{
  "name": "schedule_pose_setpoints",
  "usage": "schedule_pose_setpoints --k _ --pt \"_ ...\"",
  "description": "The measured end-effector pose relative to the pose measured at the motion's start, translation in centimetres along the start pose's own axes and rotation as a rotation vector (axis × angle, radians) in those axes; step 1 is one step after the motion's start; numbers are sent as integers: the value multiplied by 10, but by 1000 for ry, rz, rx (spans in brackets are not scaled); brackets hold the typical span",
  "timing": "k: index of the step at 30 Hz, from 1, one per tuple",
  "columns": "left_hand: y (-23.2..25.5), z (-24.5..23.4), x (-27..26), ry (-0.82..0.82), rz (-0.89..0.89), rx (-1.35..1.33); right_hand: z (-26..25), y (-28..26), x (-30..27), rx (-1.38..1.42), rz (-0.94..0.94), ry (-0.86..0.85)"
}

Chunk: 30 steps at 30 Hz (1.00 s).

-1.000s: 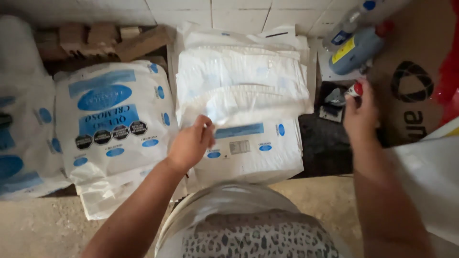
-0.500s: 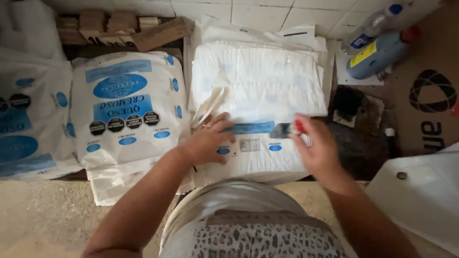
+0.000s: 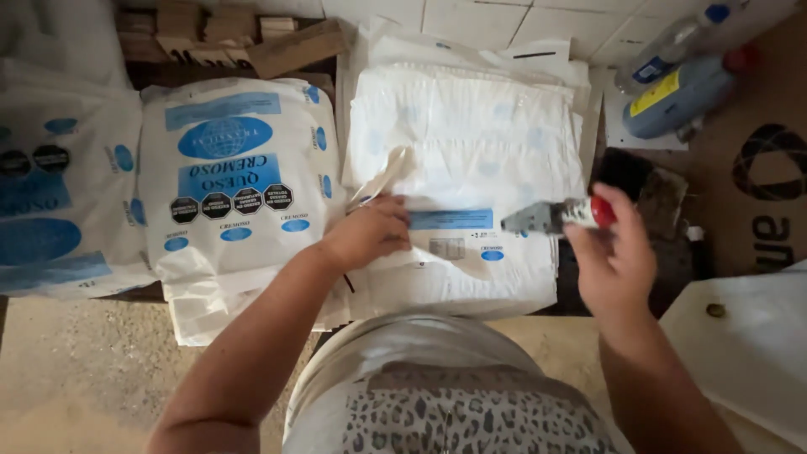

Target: Stamping a stack of plastic cheese bags with a hand stamp

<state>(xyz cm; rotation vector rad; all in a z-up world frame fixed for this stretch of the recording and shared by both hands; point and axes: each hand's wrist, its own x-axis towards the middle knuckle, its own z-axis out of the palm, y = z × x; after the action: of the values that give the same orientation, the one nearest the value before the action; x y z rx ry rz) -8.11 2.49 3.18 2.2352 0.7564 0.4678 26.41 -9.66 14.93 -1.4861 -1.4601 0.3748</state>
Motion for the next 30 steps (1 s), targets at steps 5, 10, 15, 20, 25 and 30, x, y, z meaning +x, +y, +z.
schedule_pose_setpoints --k 5,10,15,20,25,30 --pt "-14 12 1 78 40 -150 14 2 -21 -48 -70 -14" --pt "-1 5 4 98 5 -192 20 -7 -23 -80 -168 -4" --pt "-2 7 1 98 -32 -110 12 11 -30 50 -57 30" --pt "11 0 -2 78 44 -53 7 20 -35 98 -51 14" --pt "0 28 -6 79 119 280 3 16 -34 92 -34 14" --pt "10 28 -11 124 -71 243 -3 24 -35 113 -53 14"
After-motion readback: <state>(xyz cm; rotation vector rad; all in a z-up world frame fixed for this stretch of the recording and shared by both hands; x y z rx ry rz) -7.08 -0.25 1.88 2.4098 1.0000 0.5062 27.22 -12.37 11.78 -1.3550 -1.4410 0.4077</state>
